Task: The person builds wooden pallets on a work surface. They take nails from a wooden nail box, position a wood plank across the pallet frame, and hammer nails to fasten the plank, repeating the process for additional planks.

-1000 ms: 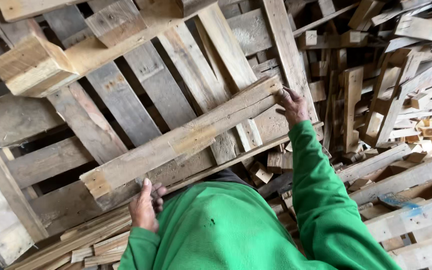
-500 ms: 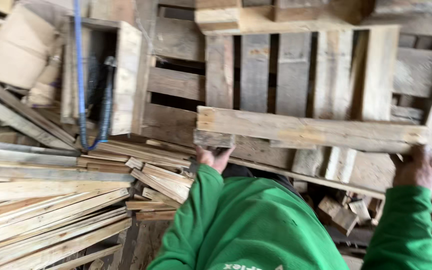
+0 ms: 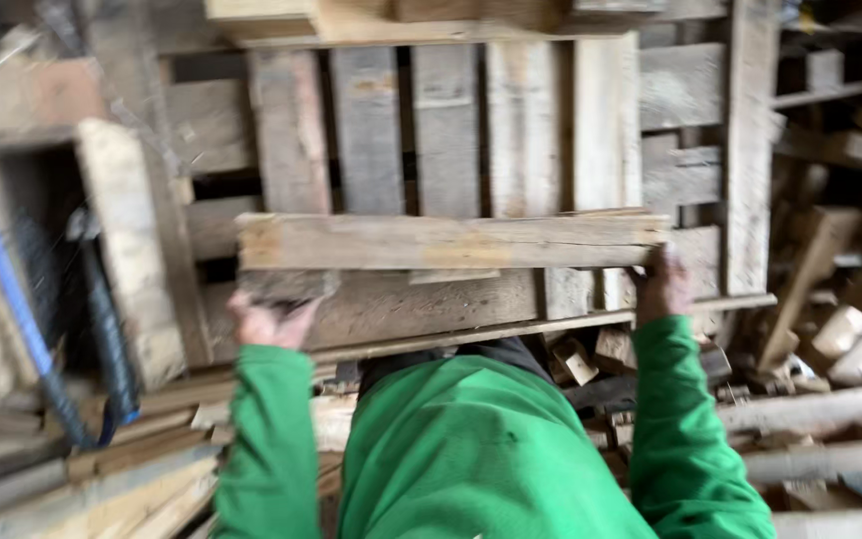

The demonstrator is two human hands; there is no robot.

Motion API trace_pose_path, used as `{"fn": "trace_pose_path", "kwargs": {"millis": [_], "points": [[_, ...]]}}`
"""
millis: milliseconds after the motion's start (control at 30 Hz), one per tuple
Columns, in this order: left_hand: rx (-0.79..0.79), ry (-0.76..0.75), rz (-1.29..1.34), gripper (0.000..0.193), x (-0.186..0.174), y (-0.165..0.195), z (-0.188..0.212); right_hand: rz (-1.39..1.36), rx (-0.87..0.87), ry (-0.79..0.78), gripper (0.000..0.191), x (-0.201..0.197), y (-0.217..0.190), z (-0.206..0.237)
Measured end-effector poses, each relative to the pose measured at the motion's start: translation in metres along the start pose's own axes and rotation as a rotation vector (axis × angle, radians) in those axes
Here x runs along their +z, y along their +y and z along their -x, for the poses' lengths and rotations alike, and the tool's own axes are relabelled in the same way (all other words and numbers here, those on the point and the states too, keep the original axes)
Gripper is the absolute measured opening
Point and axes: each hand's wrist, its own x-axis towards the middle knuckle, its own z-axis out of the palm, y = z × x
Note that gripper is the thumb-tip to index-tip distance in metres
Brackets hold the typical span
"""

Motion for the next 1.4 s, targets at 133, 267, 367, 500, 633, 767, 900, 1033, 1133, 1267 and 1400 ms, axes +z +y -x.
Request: {"fn": "trace_pose_path", "kwargs": {"millis": [133, 267, 367, 500, 633, 767, 900, 1033, 1133, 1267, 1400], "points": [[0.270, 0.341, -0.623, 0.055, 0.002, 0.038, -0.024, -0.002, 0.025, 0.097, 0.036, 0.016, 0.001, 0.022], [0.389, 0.241, -0.923, 0.053, 0.006, 0.055, -0.020, 0.012, 0.030, 0.017, 0.036, 0.024, -0.019, 0.035], [0.242, -0.247, -0.849, 0.047, 0.027, 0.058, -0.007, 0.023, 0.024, 0.025, 0.037, 0.024, -0.026, 0.040], [0.217, -0.201, -1.009, 0.066, 0.049, 0.052, -0.009, -0.022, 0.041, 0.038, 0.037, 0.024, -0.022, 0.044], [0.469, 0.106, -1.129, 0.076, 0.046, 0.046, -0.025, -0.031, 0.026, 0.032, 0.036, 0.026, -0.022, 0.044], [0.548, 0.271, -1.244, 0.075, 0.040, 0.051, -0.032, -0.023, -0.058, 0.063, 0.035, 0.034, -0.022, 0.052], [0.458, 0.228, -1.175, 0.056, 0.023, 0.074, -0.022, 0.307, 0.013, 0.102, 0.048, 0.038, -0.005, 0.077], [0.364, 0.045, -1.253, 0.045, -0.010, 0.112, 0.006, 0.057, 0.120, 0.271, 0.046, 0.031, 0.027, 0.113], [0.478, 0.124, -1.222, 0.042, -0.035, 0.128, 0.005, 0.150, 0.110, 0.293, 0.047, 0.024, 0.047, 0.126], [0.707, 0.181, -1.141, 0.038, -0.057, 0.133, -0.010, 0.116, 0.084, 0.255, 0.045, 0.018, 0.057, 0.120], [0.682, 0.103, -0.914, 0.039, -0.069, 0.129, -0.005, 0.140, 0.070, 0.231, 0.043, 0.017, 0.052, 0.113]]}}
